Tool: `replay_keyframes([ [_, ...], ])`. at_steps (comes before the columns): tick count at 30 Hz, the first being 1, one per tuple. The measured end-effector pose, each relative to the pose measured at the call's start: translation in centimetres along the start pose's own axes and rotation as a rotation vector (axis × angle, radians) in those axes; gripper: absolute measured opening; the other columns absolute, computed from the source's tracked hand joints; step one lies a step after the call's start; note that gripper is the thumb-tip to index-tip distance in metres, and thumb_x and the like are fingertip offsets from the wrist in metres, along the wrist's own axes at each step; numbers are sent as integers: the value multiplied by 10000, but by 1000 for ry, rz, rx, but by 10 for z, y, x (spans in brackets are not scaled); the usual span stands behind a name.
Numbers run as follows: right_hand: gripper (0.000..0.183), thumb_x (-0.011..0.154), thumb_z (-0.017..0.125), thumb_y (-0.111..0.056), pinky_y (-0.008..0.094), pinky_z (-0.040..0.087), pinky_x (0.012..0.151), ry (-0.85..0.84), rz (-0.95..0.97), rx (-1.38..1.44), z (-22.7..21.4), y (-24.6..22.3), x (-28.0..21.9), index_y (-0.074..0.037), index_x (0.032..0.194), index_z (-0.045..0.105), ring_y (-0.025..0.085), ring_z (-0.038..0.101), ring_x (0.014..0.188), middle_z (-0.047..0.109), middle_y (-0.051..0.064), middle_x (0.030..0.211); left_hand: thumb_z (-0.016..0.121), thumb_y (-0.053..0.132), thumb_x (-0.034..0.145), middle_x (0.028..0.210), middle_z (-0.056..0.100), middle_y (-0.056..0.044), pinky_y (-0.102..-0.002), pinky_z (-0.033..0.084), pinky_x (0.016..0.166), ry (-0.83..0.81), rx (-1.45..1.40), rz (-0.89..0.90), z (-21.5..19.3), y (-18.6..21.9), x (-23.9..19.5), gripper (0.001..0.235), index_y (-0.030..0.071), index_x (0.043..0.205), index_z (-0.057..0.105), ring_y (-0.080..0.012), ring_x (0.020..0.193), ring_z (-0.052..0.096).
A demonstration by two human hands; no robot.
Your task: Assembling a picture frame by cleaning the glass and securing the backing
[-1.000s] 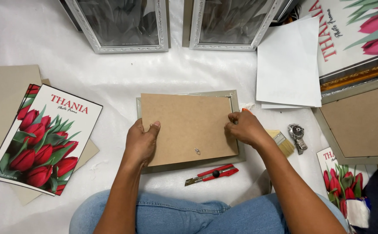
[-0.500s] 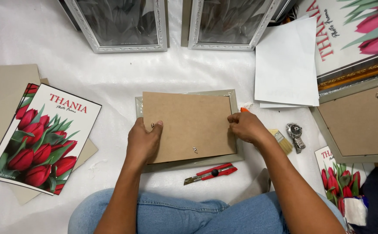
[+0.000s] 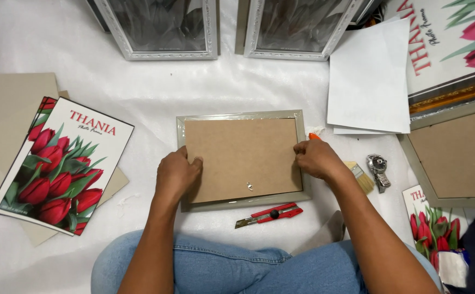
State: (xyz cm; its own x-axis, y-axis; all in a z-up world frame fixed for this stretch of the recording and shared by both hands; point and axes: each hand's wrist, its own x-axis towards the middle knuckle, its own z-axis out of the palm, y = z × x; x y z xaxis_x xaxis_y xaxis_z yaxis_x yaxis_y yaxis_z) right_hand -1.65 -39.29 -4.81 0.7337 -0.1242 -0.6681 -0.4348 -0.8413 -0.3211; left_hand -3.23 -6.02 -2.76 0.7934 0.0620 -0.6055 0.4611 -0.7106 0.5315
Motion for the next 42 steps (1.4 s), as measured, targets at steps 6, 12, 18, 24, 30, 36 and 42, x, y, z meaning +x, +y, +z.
replay_keyframes([
  [6,486,867,608,-209,500,543,953,-4,-20,-98,1,4,2,-58,1312,729,449,667,1193,739,280,1184,595,111,858,1171,693,-285,-536,582,876,78,60,79,9,-31,28,469,-30,1296,683,-469,1132,670],
  [12,521,873,616,-210,498,549,936,-7,-33,-113,5,7,5,-14,1349,700,452,674,1181,737,288,1182,586,10,892,1060,735,-279,-518,606,804,37,-4,138,-16,-25,21,355,-35,1213,730,-446,1044,706],
  [18,517,875,613,-206,505,546,942,-9,-33,-116,2,-1,-4,-10,1345,702,464,666,1191,736,287,1195,645,24,855,894,732,-276,-515,608,702,74,53,178,-6,-35,33,207,-51,1009,763,-457,910,733],
  [24,518,882,610,-233,493,560,923,-16,-37,-180,2,-3,-3,-5,1338,701,439,689,1166,750,263,1171,644,20,869,884,740,-269,-495,617,691,68,25,199,-11,-33,32,203,-40,1012,776,-445,888,735],
  [30,408,870,600,-194,474,592,860,-29,-72,-225,7,-6,-2,-11,1185,784,423,737,1061,776,250,1064,640,6,869,885,738,-277,-493,616,702,59,15,199,-14,-30,32,207,-51,1020,770,-428,883,733],
  [36,423,875,584,-187,466,598,836,-69,-77,-257,2,-14,-13,16,1202,759,416,742,1038,769,263,1065,661,106,875,873,729,-263,-501,591,735,41,11,136,-17,-26,30,203,-47,971,752,-439,924,727],
  [42,487,898,570,-187,470,588,878,-100,-76,-267,4,-15,-12,27,1321,684,412,719,1102,754,257,1140,645,95,882,862,730,-267,-492,589,731,14,61,127,-21,-20,21,199,-48,962,757,-443,915,727],
])
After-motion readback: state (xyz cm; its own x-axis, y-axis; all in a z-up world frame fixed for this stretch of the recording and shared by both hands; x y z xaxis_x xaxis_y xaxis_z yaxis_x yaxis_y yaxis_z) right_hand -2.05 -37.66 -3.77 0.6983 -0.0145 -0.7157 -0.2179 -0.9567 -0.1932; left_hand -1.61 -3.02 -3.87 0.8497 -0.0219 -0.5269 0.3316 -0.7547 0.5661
